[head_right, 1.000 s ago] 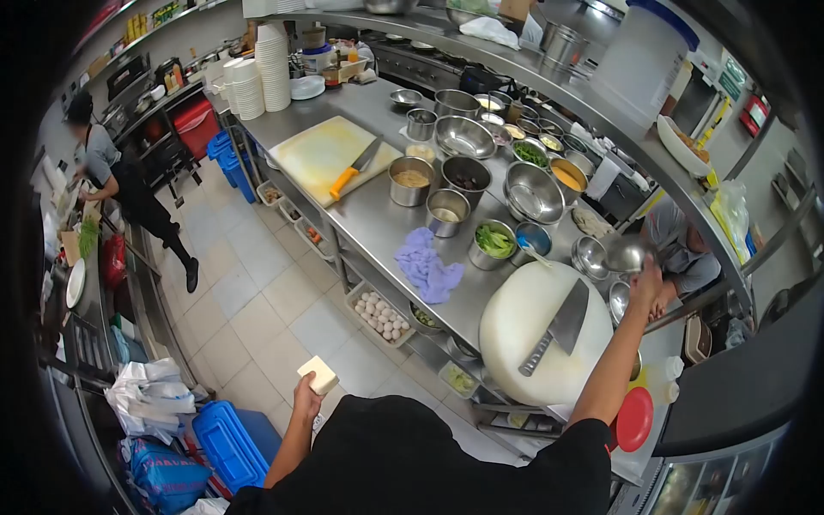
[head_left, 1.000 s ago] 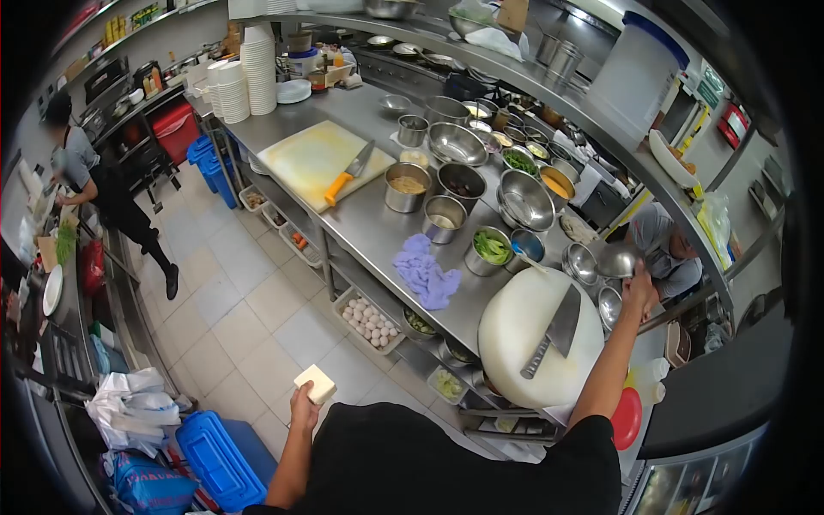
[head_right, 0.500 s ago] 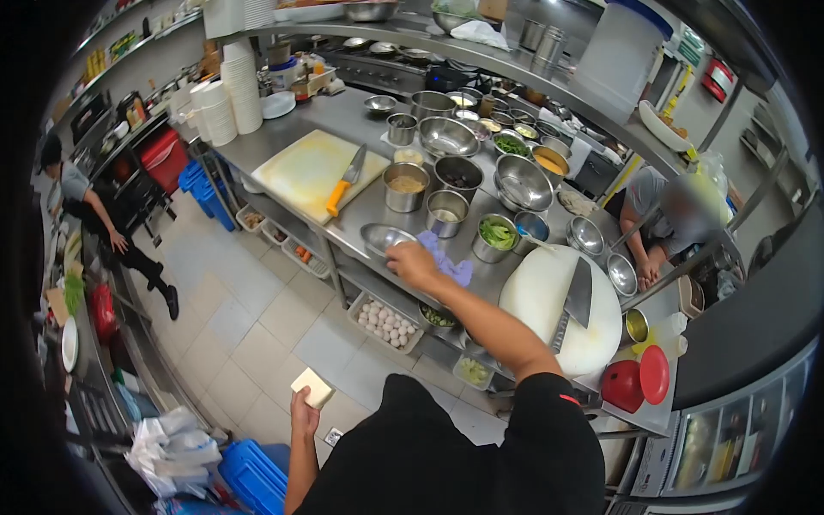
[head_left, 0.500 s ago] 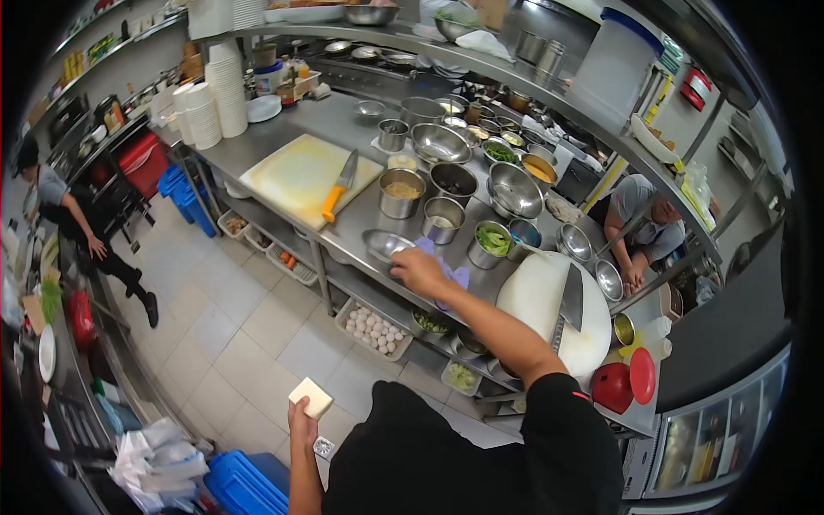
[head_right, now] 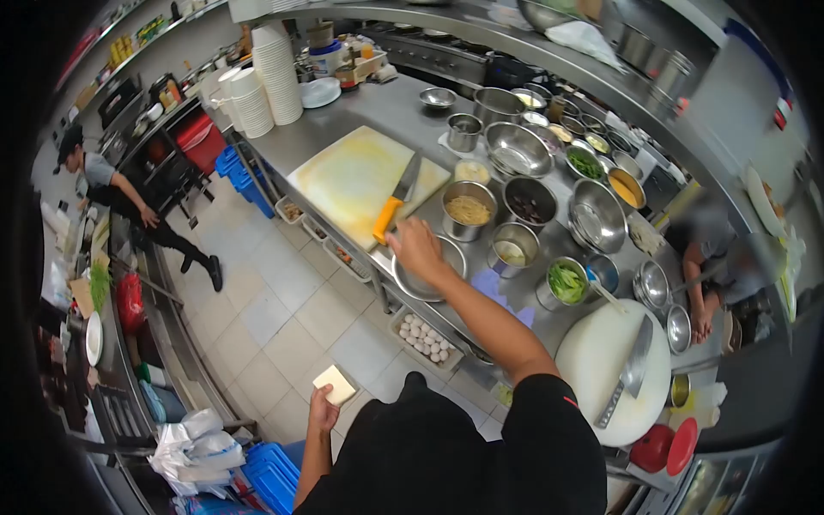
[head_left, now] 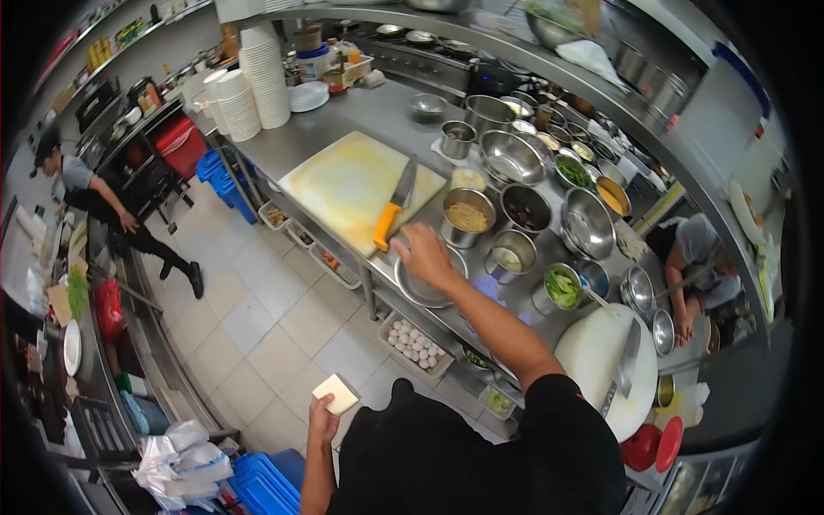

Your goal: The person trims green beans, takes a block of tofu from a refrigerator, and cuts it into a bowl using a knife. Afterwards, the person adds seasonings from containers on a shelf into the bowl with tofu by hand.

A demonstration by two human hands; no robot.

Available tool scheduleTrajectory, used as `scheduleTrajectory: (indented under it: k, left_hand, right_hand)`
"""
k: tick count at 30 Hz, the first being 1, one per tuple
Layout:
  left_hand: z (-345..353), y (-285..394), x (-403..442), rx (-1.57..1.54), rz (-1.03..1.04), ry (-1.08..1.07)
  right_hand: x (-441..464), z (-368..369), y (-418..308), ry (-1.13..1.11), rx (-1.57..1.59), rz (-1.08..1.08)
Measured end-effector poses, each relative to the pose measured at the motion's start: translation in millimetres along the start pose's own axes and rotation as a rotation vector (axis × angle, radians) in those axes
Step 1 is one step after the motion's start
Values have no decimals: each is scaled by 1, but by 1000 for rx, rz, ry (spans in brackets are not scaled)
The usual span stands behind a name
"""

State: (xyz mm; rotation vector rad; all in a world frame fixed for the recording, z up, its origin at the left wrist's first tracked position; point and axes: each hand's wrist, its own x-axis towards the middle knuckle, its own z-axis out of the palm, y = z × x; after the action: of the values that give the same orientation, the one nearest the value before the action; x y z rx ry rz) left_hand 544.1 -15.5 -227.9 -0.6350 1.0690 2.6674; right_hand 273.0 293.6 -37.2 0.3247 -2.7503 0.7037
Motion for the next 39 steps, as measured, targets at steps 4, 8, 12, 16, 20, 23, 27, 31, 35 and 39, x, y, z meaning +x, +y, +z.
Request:
scheduleTrajectory:
  k: [4,8,12,16,20,23,27,31,35,39]
  left_hand:
    - [45,37,26,-116,110,-148]
    - [89,86,37,-344,230,-291]
    - [89,124,55,-400,277,-388]
    - [84,154,64,-376,339,-431]
    - [78,189,74,-294,429,-472]
    - [81,215,78,-138,506,-481]
    - [90,236,80,130,669,-424]
    - [95,240,84,109,691,-439]
    - [90,234,97,-236,586,-529]
    - [85,239,101,-281,602,-495]
  right_hand:
    - [91,54,3,-107,-47,299]
    - [128,108,23,-215,-33,485]
    - [136,116,26,-120,29,589]
    - [126,79,26,48,638,609]
    - [61,2,-50,67,1139,390]
    - [7,-32,-102,-71,1234,253]
    - [-53,-35,-125,-395,1202,222]
    - [-83,-38,-164,-550,752,70]
    - [-93,-40,-201,-541,279,-87]
    - [-96,-42,-223,-536,178,-139]
